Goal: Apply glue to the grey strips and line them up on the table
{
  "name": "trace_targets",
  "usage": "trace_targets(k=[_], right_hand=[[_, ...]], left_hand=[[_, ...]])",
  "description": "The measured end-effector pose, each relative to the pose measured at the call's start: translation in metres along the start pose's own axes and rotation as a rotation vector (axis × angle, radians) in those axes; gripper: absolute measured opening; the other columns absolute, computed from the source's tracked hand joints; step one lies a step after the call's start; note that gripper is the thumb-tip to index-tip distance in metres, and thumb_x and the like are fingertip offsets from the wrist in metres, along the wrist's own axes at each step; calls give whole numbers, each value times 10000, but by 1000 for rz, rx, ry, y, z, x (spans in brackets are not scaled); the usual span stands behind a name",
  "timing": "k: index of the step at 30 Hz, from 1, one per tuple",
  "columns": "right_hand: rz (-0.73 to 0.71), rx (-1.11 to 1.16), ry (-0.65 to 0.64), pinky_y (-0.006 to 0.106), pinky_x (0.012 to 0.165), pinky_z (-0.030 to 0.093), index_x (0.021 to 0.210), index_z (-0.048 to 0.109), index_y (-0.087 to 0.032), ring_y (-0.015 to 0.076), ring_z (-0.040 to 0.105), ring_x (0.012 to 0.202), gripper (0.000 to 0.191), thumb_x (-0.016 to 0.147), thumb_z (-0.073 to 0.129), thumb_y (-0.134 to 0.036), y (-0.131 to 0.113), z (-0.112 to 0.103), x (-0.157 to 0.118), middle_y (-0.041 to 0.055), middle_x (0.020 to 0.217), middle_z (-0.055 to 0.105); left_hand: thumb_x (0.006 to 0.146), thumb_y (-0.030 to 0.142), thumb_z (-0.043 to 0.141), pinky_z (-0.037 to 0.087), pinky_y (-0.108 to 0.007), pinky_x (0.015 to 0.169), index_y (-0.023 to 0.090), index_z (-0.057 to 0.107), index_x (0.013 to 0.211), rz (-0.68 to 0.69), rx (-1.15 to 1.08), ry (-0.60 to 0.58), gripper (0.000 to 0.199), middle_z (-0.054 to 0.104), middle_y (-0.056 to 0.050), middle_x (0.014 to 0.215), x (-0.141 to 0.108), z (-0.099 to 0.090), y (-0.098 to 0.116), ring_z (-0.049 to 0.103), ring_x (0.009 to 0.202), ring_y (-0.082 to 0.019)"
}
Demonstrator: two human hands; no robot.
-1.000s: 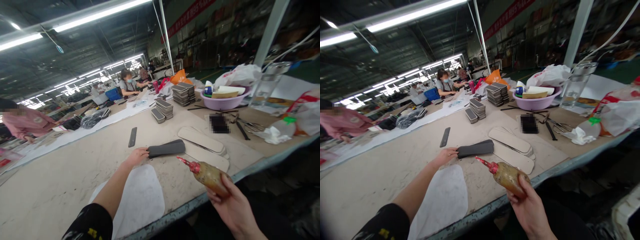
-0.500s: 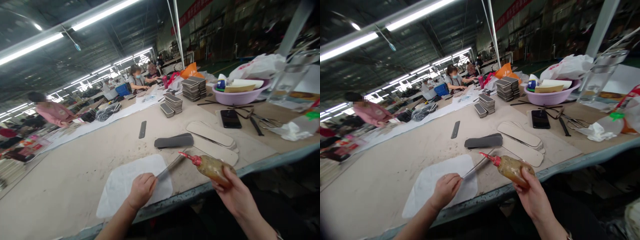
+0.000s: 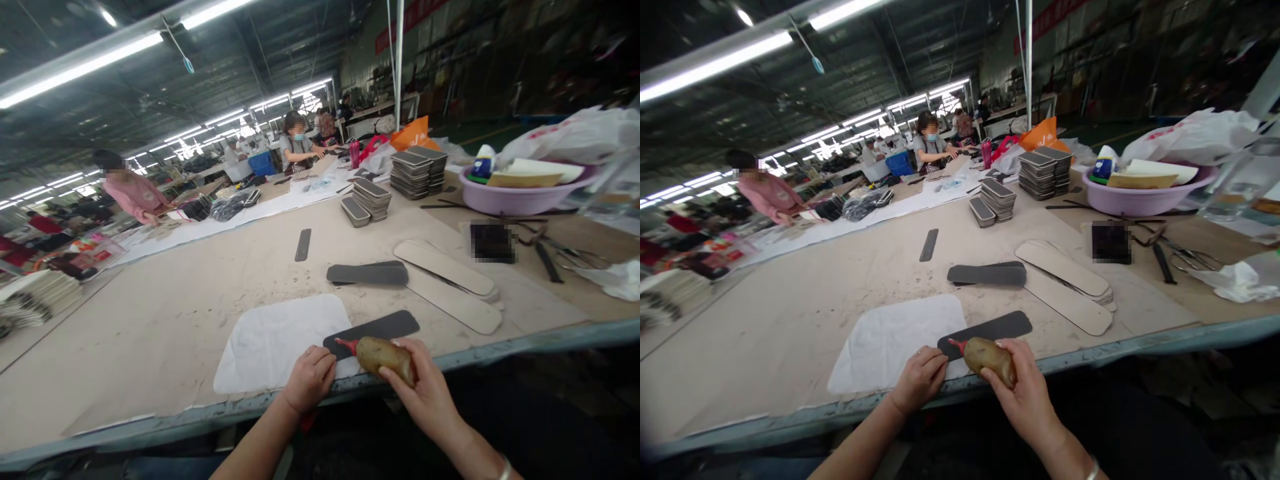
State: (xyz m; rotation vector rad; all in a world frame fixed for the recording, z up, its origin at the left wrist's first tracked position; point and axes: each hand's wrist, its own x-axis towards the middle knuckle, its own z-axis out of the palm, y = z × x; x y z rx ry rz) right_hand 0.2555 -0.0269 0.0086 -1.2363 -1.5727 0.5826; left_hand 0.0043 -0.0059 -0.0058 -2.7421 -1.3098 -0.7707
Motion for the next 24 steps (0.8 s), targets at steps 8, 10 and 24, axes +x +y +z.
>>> trace_targets(k=[8,10,24], right_hand=[[-155,-45,-113,415,853,496,1144,447,-234,252,535,1011,360,818,593,-275,-12,11,3,116,1088,502],[-161,-58,-131,399,843,507,1143,453,-238,247,547,1002,352,820,588,-269,-14,13,3,116,1097,502],[-80,-204,8,425,876,495,1138,473,-239,253,555,1002,332,834,573,-327,9,-16,7,107,1101,507]], left_hand=[[885,179,464,532,-308,710,199,658,937,-17,21,-18,201,640,-73,817,-2,0,-1,586,757,-159],[894,192,450,538,-303,705,210,661,941,-17,33,-8,217,641,-71,811,-2,0,-1,594,748,-154],[873,176,497,535,-303,719,190,643,975,-5,27,-4,178,647,-62,852,-2,2,-3,589,761,-152]])
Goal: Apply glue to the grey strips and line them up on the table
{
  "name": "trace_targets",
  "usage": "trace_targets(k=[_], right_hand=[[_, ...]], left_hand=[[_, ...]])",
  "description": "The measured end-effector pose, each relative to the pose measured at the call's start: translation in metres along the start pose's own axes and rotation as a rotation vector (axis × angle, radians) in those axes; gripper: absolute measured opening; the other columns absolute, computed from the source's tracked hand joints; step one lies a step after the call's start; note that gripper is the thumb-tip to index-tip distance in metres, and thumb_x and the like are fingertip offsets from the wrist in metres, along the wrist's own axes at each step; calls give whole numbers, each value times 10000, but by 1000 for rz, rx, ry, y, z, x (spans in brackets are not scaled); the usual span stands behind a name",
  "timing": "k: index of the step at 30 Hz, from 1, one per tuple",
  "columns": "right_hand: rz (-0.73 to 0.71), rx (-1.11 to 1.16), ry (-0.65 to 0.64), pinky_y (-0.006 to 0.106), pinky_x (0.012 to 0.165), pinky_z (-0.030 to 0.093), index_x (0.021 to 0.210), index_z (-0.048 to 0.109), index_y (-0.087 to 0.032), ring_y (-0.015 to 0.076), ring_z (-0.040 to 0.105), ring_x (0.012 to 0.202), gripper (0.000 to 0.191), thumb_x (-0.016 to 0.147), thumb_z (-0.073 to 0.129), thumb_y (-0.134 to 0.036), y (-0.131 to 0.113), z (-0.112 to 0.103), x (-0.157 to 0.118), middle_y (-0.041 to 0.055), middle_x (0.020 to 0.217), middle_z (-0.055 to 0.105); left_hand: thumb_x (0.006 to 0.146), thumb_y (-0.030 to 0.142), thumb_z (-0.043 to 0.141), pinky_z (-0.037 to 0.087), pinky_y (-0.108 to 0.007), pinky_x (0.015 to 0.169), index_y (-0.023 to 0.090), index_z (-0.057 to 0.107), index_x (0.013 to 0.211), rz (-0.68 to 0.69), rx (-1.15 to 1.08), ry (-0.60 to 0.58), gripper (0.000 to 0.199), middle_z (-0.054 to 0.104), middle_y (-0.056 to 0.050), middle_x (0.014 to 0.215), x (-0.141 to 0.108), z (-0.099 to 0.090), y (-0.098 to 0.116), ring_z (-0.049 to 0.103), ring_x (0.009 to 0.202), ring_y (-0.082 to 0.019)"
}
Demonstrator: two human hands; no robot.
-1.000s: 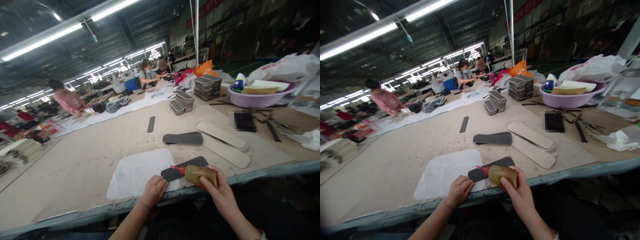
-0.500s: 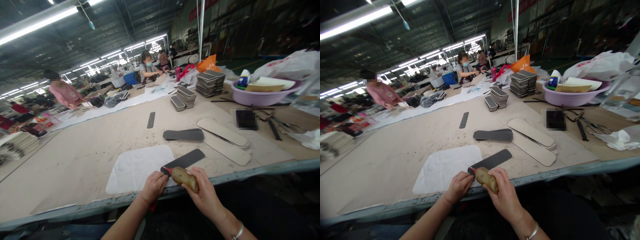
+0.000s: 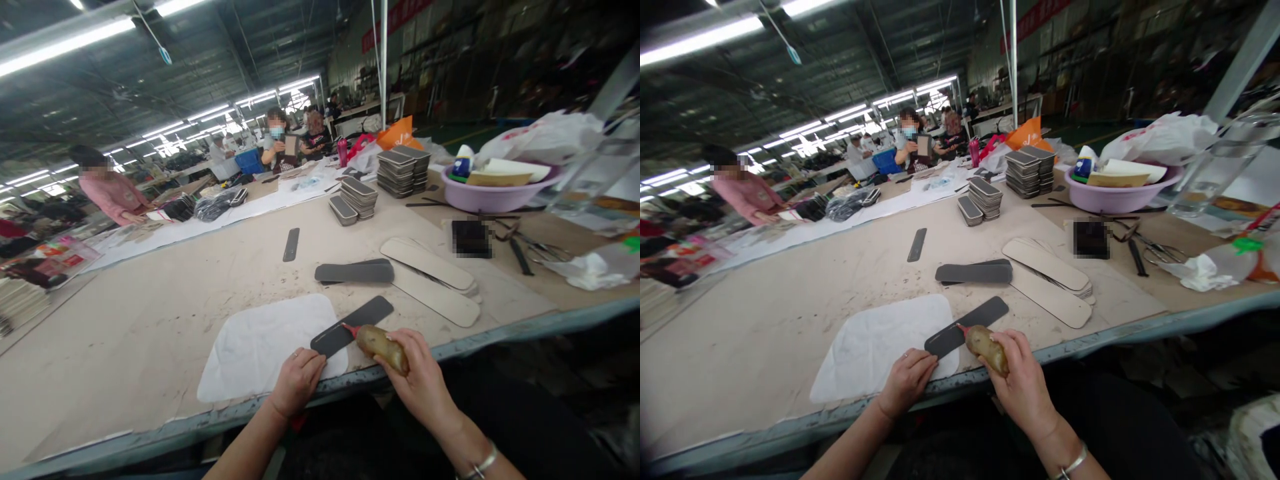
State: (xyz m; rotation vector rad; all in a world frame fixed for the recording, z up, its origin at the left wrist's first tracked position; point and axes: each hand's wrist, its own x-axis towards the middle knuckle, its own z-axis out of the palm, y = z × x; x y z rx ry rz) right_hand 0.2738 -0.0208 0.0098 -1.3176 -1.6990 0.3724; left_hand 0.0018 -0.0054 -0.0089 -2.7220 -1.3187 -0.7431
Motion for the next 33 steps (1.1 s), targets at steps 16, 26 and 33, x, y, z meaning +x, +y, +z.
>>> trace_targets(k=[16,26,33], right_hand=[[94,-254,298,422,864,472,1112,486,-219,254,526,979,354,822,581,-400,29,-31,20,95,1036,520],[66,103,91,387,838,453,1113,455,-234,231,513,965,370,810,623,-366,0,-9,5,69,1048,512],[31,232,-94,387,877,442,1122,443,-240,228,493,1016,351,825,610,-326,-17,20,-3,74,1073,498]], left_hand=[[866,169,513,530,-297,744,197,642,977,-16,-55,28,173,645,-58,873,1,-2,0,592,789,-155],[867,192,499,532,-283,762,198,658,967,-133,-120,-40,188,609,-75,890,-5,-14,-2,585,828,-154],[868,184,503,527,-275,740,188,659,961,-113,-108,0,182,612,-63,852,-7,-9,-7,574,793,-144]])
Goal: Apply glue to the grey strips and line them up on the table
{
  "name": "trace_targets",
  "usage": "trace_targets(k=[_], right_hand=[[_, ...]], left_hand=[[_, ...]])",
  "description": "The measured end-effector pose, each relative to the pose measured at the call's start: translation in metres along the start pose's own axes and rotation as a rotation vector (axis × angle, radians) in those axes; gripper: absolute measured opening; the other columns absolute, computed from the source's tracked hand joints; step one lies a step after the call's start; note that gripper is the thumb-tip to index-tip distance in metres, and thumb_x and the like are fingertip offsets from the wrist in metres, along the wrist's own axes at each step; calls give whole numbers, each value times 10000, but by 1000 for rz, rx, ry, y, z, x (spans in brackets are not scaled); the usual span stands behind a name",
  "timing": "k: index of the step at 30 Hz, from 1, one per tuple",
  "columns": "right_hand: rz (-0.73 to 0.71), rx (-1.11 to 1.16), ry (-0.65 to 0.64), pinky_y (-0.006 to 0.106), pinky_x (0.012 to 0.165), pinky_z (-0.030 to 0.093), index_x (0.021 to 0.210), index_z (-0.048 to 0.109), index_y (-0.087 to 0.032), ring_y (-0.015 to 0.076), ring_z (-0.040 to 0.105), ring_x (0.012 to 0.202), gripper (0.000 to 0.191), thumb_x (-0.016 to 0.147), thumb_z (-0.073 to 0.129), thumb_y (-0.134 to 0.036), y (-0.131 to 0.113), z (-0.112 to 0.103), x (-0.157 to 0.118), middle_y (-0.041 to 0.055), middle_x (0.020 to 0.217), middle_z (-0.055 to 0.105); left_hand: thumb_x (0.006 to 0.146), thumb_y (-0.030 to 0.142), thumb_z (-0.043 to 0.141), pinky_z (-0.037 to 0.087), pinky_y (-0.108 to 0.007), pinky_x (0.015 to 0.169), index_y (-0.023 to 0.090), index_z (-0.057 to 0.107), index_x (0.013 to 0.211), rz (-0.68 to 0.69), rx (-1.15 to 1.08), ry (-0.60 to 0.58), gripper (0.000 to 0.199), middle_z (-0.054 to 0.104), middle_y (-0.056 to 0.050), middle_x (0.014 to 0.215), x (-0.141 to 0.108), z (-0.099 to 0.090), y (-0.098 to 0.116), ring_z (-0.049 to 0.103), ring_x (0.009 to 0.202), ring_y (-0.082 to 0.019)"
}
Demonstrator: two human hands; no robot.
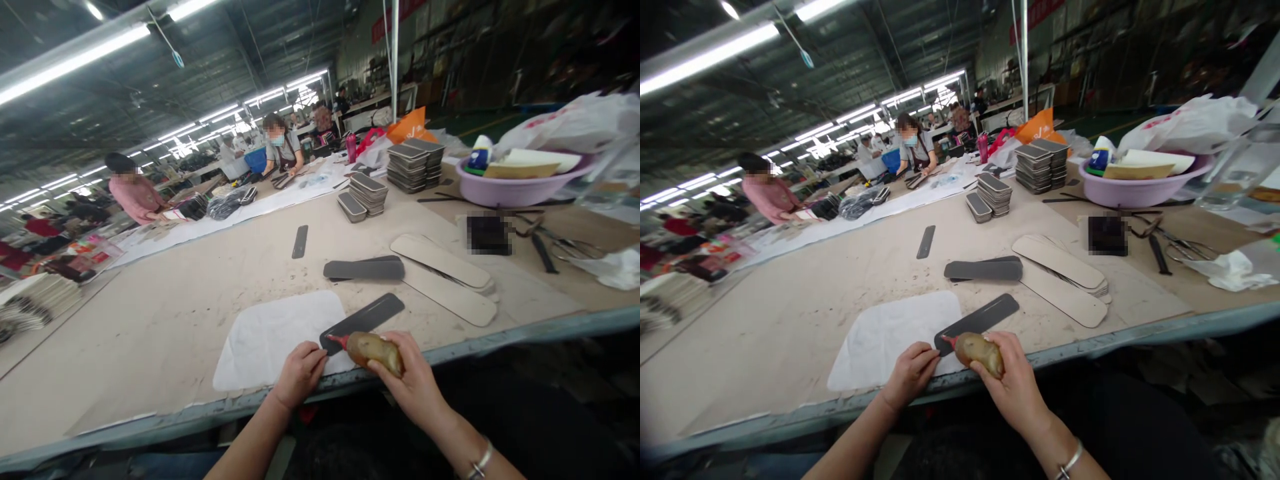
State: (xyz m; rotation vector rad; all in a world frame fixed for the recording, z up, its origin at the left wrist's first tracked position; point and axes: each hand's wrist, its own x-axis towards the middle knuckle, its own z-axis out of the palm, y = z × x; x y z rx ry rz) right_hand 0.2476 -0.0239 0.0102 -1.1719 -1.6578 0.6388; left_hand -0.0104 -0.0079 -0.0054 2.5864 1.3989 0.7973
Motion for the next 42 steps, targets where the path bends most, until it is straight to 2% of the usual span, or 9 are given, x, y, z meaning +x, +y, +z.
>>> trace_targets(k=[6,16,27,31,33,36,42], right_hand=[[16,15,-36,388,888,446,1125,436,-242,223,504,1006,344,832,598,-317,-4,5,-1,77,1079,491],[22,-55,-77,357,848,481,1132,445,-249,208,540,971,330,839,582,-317,-14,-18,-7,66,1051,520],[58,-353,234,385,846,502,1112,489,-237,227,554,953,354,815,601,-393,14,-64,-1,74,1042,532],[68,-480,317,408,842,508,1126,495,-232,244,560,956,373,811,598,-401,19,-75,1,92,1060,519],[44,-482,332,417,847,505,1131,493,-230,249,557,962,379,807,606,-389,19,-75,2,100,1070,510],[-25,-348,292,411,854,501,1125,478,-228,243,547,976,360,811,609,-347,15,-66,2,99,1058,510],[-58,-154,66,370,837,514,1116,471,-232,222,558,974,328,824,591,-321,-4,-34,1,86,1050,530]], left_hand=[[868,177,506,521,-267,728,182,658,931,-2,-21,-11,164,610,-59,832,0,1,0,570,780,-142],[871,186,503,524,-280,741,183,656,935,-16,-33,-18,165,609,-63,846,0,3,-2,572,790,-146],[859,174,510,523,-272,759,180,641,923,-11,-42,-14,145,600,-62,864,1,5,-4,582,802,-142],[859,173,502,518,-277,741,177,630,906,-16,-41,-15,136,590,-62,849,3,5,-2,571,782,-142],[859,173,502,516,-280,741,177,625,909,-14,-40,-12,132,586,-64,852,4,6,-3,569,782,-143],[858,171,503,517,-279,742,177,619,916,-9,-41,-17,130,583,-65,862,4,6,-3,568,787,-144],[863,178,489,520,-269,731,181,614,913,1,-21,-16,135,584,-60,853,5,5,0,573,775,-141]])
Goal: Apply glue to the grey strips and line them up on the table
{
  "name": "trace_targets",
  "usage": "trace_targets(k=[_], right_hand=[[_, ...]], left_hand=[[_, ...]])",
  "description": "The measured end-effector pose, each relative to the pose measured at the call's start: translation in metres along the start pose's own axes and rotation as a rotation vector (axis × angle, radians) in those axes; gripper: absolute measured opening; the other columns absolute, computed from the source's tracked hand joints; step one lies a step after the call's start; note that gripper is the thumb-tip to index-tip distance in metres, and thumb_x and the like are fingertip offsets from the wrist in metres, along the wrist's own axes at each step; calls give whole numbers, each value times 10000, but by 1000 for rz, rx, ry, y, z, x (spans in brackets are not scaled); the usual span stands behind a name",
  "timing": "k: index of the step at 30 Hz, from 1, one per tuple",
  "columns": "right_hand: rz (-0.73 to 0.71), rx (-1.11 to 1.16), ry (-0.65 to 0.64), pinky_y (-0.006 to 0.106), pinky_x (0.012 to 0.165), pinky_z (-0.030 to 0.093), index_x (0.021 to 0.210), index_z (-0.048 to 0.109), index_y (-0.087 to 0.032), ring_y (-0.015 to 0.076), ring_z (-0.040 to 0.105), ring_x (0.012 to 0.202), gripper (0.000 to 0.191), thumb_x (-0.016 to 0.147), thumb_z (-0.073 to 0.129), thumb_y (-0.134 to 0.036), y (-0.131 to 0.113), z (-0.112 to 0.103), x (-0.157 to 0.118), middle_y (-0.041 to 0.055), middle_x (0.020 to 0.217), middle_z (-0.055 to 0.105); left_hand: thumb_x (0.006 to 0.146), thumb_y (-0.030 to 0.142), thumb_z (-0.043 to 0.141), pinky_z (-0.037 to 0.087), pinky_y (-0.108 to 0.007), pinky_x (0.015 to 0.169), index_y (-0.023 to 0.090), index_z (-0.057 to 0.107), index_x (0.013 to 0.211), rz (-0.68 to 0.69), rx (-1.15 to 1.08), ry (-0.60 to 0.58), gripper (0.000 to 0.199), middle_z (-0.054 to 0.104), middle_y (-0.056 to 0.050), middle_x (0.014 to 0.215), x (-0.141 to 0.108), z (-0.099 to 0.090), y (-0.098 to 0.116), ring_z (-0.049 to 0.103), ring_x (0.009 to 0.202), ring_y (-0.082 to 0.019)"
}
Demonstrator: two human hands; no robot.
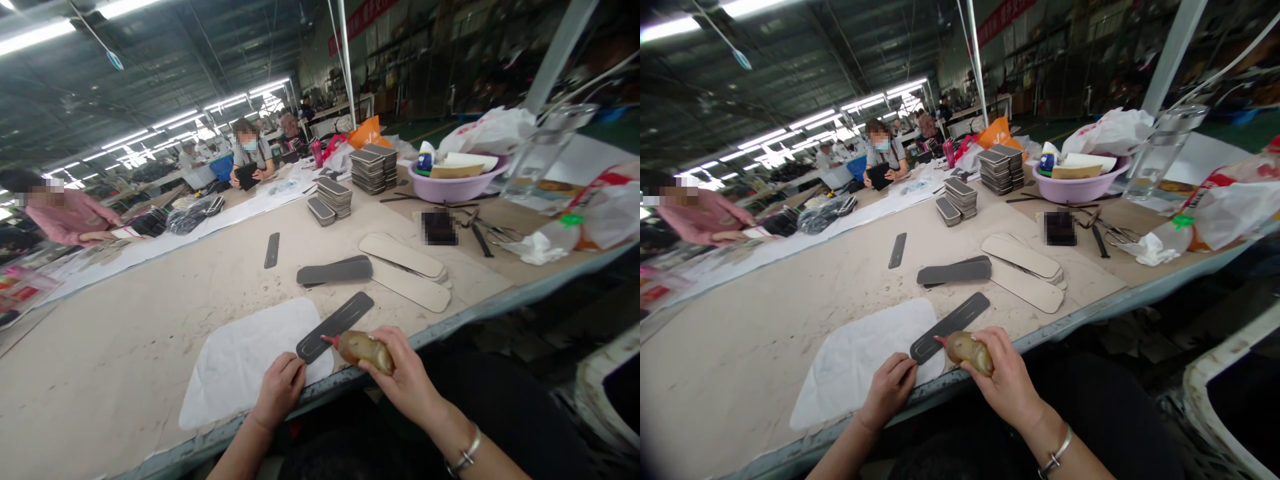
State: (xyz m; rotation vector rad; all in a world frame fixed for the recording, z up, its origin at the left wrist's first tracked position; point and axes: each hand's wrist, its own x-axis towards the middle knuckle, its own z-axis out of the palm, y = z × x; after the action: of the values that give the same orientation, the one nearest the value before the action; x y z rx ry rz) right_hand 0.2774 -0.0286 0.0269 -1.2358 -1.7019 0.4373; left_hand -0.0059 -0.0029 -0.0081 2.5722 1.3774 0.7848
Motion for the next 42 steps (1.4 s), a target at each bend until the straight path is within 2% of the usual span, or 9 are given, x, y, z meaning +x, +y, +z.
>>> trace_targets(k=[2,4,11,14,18,25,36,42], right_hand=[[17,3,-52,366,851,510,1123,474,-235,218,557,983,316,834,577,-312,-2,3,0,86,1064,527],[46,-31,-46,376,855,508,1132,474,-236,223,557,986,316,840,565,-315,2,0,0,92,1082,521],[147,-233,244,432,869,484,1115,488,-237,251,537,984,345,821,583,-389,34,-30,8,85,1042,533],[171,-248,313,415,847,482,1099,482,-232,239,531,950,347,816,595,-398,38,-37,13,74,1013,527],[170,-247,362,419,860,468,1094,472,-228,237,519,962,343,820,594,-393,41,-37,19,69,1013,520],[200,-219,313,421,859,483,1110,480,-226,240,542,965,349,823,586,-393,46,-28,25,82,1034,514],[202,-242,290,413,861,488,1106,484,-242,237,548,962,321,830,574,-379,30,-42,7,78,1052,520],[150,-91,142,387,815,505,1105,469,-241,223,555,928,311,831,583,-335,16,-25,5,79,1028,529]], left_hand=[[863,175,487,520,-272,733,182,613,917,-1,5,-2,137,584,-60,854,0,0,0,574,777,-142],[863,172,486,520,-276,738,181,614,920,-4,10,-3,141,584,-60,855,0,0,0,574,780,-143],[863,175,484,524,-266,744,179,615,907,2,22,11,138,588,-58,853,0,-1,1,582,778,-139],[863,178,483,525,-266,738,178,615,901,1,30,5,138,590,-56,850,0,-1,1,585,772,-140],[866,177,478,524,-268,743,181,610,907,8,31,3,139,593,-57,857,-1,0,-1,588,779,-141],[866,174,491,524,-260,734,177,601,908,50,45,28,118,592,-58,859,0,2,-4,591,778,-142],[868,187,480,533,-257,724,181,606,903,52,47,47,131,603,-61,850,-1,2,-5,599,766,-145],[869,198,479,537,-270,743,180,611,905,41,50,28,138,608,-67,857,-3,4,-6,605,774,-147]])
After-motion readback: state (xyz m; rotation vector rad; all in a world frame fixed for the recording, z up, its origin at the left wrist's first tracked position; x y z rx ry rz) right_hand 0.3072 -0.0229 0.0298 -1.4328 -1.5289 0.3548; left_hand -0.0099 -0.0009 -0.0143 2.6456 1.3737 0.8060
